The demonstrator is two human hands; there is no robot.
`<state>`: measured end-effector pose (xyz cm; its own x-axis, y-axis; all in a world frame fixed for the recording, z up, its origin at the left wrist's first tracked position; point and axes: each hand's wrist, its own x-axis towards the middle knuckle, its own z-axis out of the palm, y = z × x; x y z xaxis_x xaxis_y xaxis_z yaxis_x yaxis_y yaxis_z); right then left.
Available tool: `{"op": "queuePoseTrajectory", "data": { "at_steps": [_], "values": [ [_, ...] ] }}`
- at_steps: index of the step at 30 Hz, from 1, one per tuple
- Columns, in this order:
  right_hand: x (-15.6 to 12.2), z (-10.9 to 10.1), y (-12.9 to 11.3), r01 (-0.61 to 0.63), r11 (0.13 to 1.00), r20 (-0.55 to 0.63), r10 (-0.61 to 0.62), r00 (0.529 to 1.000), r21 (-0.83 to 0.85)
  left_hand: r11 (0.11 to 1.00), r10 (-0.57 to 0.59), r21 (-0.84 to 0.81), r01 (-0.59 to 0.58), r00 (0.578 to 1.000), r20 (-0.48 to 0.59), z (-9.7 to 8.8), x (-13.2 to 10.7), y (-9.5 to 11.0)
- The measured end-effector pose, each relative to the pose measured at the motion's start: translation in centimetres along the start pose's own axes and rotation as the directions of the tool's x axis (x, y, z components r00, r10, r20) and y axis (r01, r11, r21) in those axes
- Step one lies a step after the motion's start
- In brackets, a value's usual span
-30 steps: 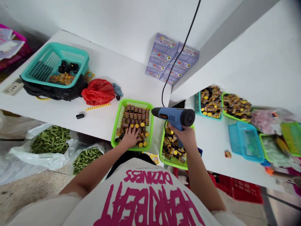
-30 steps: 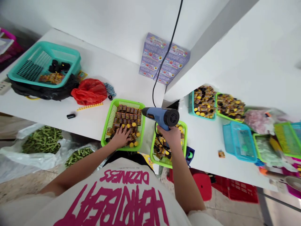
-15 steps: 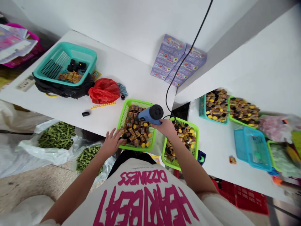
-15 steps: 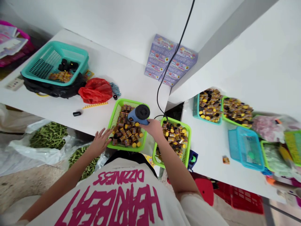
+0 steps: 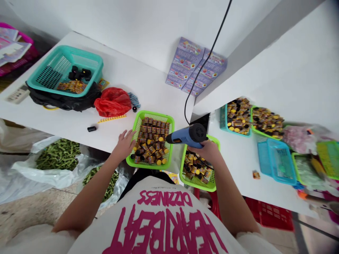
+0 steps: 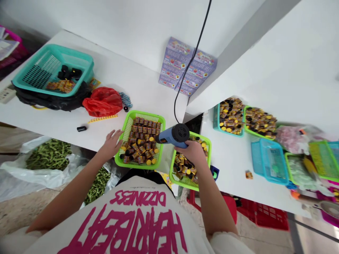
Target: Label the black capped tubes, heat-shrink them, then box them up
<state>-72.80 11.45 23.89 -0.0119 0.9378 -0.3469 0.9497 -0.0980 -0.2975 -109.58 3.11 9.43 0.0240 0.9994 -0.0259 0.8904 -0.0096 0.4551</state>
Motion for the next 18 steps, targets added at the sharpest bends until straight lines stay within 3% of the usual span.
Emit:
{"op": "queuePoseTrajectory", "data": {
  "at_steps": [5, 9, 13, 18],
  "values": [
    [-1.7, -1.8, 1.3, -0.154, 0.986, -0.165, 0.162, 0.973, 0.062, 0.987, 0.158, -0.016, -0.158, 0.978, 0.134, 5.5, 7.0, 7.1],
    [-1.9, -2.6, 1.7, -0.241, 0.964, -0.268, 0.263, 0.927, 0.113, 0.982, 0.189, -0.014, -0.19, 0.96, 0.206, 9.8, 9.5, 12.1],
    [-1.8, -2.7, 2.2, -0.27, 0.949, -0.286, 0.307, 0.908, 0.161, 0.966, 0.251, -0.012, -0.257, 0.931, 0.264, 10.9, 7.3, 12.9],
    [-1.8, -2.3, 2.5, -0.225, 0.949, -0.136, 0.258, 0.956, 0.221, 0.934, 0.346, -0.026, -0.355, 0.888, 0.304, 8.6, 1.5, 10.3]
  ]
}}
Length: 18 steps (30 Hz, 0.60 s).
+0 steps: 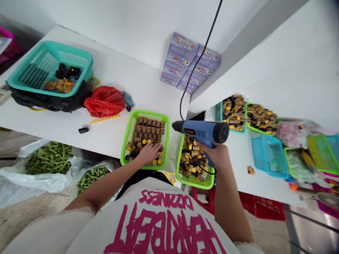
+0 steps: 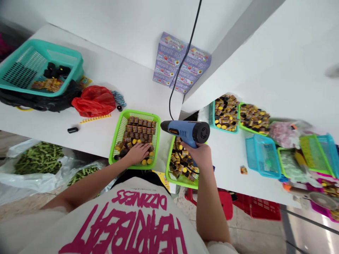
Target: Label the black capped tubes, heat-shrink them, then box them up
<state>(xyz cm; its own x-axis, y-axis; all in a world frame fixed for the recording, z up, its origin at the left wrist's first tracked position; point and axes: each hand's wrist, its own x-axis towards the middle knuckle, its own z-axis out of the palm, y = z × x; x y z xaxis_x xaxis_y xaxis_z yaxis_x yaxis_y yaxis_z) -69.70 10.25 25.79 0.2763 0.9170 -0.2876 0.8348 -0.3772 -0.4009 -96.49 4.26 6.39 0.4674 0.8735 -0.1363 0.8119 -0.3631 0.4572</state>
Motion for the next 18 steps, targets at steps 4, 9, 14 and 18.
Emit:
{"op": "queuePoseTrajectory", "data": {
  "at_steps": [4, 9, 14, 18],
  "values": [
    [0.4, 1.1, -0.8, 0.08, 0.997, 0.101, -0.08, 0.992, -0.001, 1.0, -0.012, -0.003, 0.012, 1.0, -0.002, -0.9, -4.6, -0.6],
    [1.1, 3.0, -2.5, 0.196, 0.976, 0.158, -0.18, 0.971, -0.096, 0.993, -0.109, -0.053, 0.104, 0.99, -0.09, -2.5, -7.7, -1.7],
    [1.0, 4.6, -3.6, 0.261, 0.954, 0.233, -0.223, 0.947, -0.147, 0.96, -0.271, -0.133, 0.245, 0.931, -0.243, -6.3, -8.6, -5.6],
    [0.6, 5.2, -3.7, 0.273, 0.953, 0.287, -0.227, 0.931, -0.133, 0.918, -0.398, -0.165, 0.362, 0.844, -0.359, -9.6, -7.1, -9.7]
  ]
}}
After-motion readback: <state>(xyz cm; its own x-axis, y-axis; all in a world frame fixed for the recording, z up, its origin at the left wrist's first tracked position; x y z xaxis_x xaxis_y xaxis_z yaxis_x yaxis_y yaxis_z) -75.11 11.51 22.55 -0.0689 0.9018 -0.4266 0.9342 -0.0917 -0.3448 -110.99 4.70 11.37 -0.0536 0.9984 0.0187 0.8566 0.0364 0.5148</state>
